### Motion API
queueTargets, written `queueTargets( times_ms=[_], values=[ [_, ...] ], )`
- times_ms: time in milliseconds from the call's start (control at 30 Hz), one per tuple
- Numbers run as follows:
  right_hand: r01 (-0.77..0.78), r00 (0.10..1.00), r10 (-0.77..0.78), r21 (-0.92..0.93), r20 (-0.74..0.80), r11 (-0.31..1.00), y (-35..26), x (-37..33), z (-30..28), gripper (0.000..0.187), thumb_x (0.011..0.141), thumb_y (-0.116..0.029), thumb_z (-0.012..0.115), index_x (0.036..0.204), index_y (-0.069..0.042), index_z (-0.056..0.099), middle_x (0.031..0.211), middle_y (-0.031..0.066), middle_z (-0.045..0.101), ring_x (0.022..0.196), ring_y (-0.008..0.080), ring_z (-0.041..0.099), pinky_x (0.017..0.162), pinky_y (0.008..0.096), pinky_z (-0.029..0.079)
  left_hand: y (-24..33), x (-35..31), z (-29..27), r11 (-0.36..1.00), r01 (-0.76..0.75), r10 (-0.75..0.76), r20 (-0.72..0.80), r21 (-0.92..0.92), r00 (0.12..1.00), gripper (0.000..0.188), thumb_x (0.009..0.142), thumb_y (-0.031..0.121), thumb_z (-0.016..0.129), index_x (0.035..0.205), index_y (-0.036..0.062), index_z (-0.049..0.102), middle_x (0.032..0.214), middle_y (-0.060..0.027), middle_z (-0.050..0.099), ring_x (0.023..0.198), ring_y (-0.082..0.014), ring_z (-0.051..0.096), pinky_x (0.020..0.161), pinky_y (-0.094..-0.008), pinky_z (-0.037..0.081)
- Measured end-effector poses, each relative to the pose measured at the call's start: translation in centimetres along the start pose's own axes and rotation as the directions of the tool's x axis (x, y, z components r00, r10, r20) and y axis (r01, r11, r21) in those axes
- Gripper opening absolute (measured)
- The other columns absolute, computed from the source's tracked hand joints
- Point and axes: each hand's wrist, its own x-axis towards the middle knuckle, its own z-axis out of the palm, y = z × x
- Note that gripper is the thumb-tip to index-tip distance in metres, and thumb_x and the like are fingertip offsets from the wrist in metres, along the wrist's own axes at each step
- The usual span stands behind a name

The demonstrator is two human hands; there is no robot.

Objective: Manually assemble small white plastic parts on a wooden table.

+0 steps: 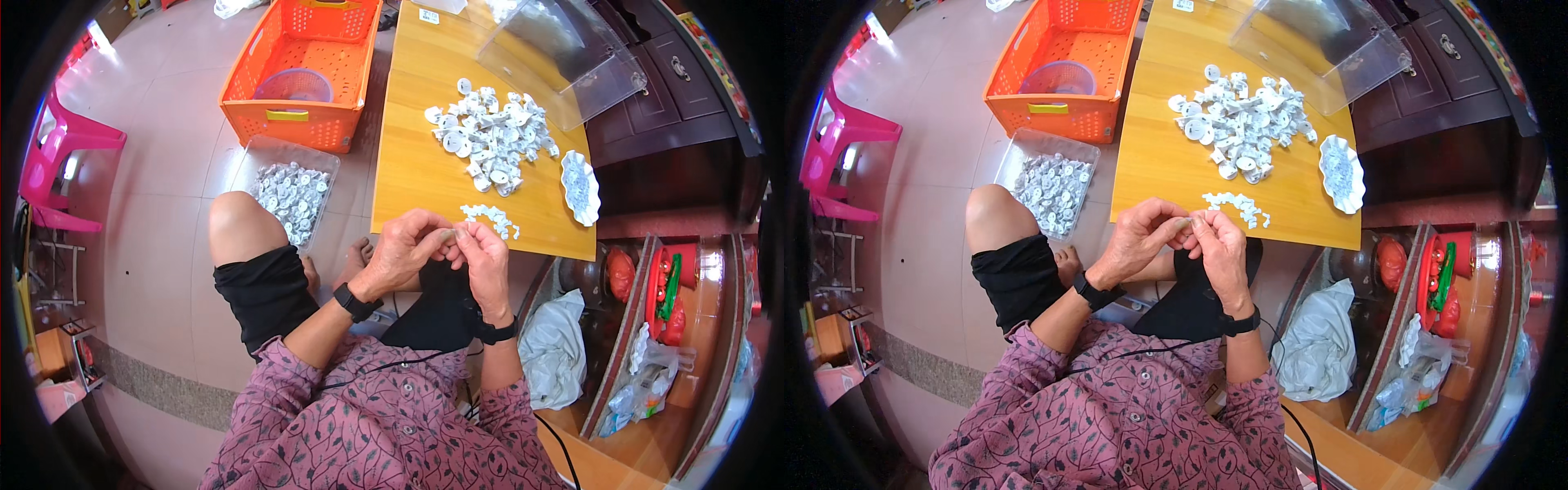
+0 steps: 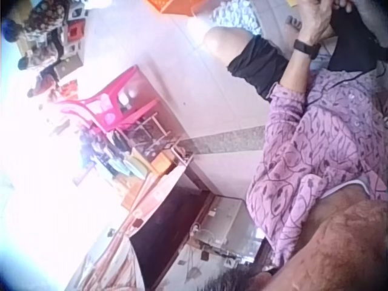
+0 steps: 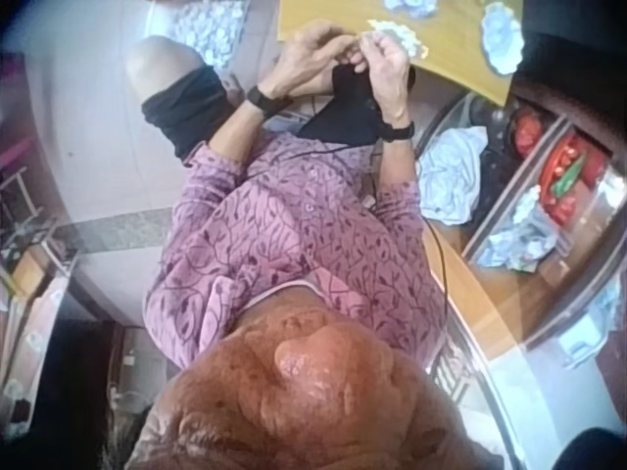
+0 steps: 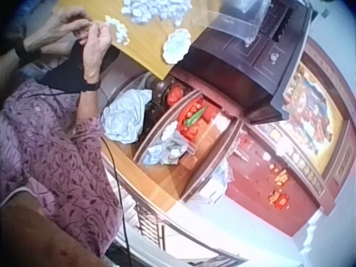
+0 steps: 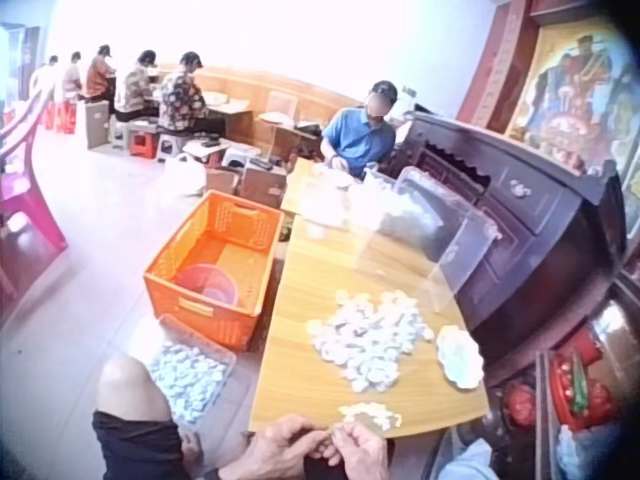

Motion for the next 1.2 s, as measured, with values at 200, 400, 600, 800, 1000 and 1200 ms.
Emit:
queueTargets(
  times_ms=[200, 400, 600, 800, 1000, 1200],
  values=[
    [0.013, 1.000, -0.013, 0.003, 0.026, 1.000, -0.6, -0.5, 0.1, 0.022, 0.102, -0.017, 0.053, 0.106, 0.002, 0.064, 0.086, 0.0046, 0.067, 0.068, 0.0064, 0.058, 0.059, 0.0199, 0.048, 0.7, 0.1, -0.1, 0.999, 0.047, -0.047, 0.019, 0.022, 0.999, 0.010, 0.100, 0.007, 0.055, 0.100, -0.0023, 0.059, 0.084, -0.0060, 0.065, 0.075, -0.0107, 0.066, 0.066, -0.0246, 0.058],
    [0.056, 0.998, -0.054, 0.029, -0.040, 0.998, -1.1, -0.6, 0.5, 0.022, 0.102, -0.017, 0.054, 0.110, 0.002, 0.062, 0.090, 0.0060, 0.068, 0.069, 0.0068, 0.059, 0.059, 0.0205, 0.048, 0.1, 0.2, -0.5, 0.986, 0.092, -0.086, 0.046, -0.136, 0.995, 0.012, 0.102, 0.010, 0.052, 0.103, -0.0013, 0.055, 0.086, -0.0058, 0.063, 0.075, -0.0106, 0.065, 0.066, -0.0244, 0.058],
    [0.109, 0.992, -0.109, 0.000, -0.071, 0.994, -0.8, -0.8, 1.1, 0.014, 0.096, -0.012, 0.063, 0.105, 0.000, 0.064, 0.086, 0.0030, 0.066, 0.068, 0.0046, 0.058, 0.059, 0.0191, 0.048, 0.7, 0.2, -0.5, 0.980, 0.108, -0.099, 0.057, -0.167, 0.993, 0.012, 0.103, 0.011, 0.051, 0.102, -0.0012, 0.055, 0.087, -0.0062, 0.063, 0.076, -0.0121, 0.067, 0.066, -0.0244, 0.058],
    [0.233, 0.962, -0.257, -0.202, -0.098, 0.951, -0.2, 0.8, 0.4, 0.007, 0.094, -0.007, 0.064, 0.096, -0.001, 0.061, 0.086, 0.0031, 0.063, 0.072, 0.0071, 0.059, 0.063, 0.0229, 0.048, 0.7, 0.2, -0.3, 0.977, 0.122, -0.118, 0.032, -0.177, 0.993, 0.012, 0.102, 0.010, 0.052, 0.102, -0.0014, 0.055, 0.086, -0.0065, 0.062, 0.074, -0.0122, 0.067, 0.065, -0.0243, 0.058],
    [0.449, 0.731, -0.674, -0.666, -0.110, 0.596, -1.2, 5.6, -1.6, 0.003, 0.091, 0.000, 0.057, 0.094, 0.002, 0.056, 0.101, 0.0186, 0.064, 0.091, 0.0362, 0.062, 0.080, 0.0418, 0.050, 0.4, 0.2, -0.1, 0.982, 0.118, -0.117, 0.015, -0.148, 0.993, 0.012, 0.101, 0.008, 0.053, 0.106, -0.0024, 0.057, 0.086, -0.0060, 0.062, 0.074, -0.0117, 0.067, 0.065, -0.0239, 0.058],
    [0.437, 0.750, -0.660, -0.710, -0.051, 0.552, -0.5, 9.2, -1.7, 0.004, 0.088, 0.002, 0.058, 0.092, 0.001, 0.058, 0.097, 0.0177, 0.065, 0.089, 0.0350, 0.063, 0.077, 0.0423, 0.050, 0.3, 0.2, -0.1, 0.980, 0.104, -0.101, 0.025, -0.169, 0.995, 0.014, 0.101, 0.006, 0.052, 0.110, -0.0034, 0.057, 0.087, -0.0066, 0.063, 0.075, -0.0119, 0.067, 0.066, -0.0242, 0.058]
  ],
)
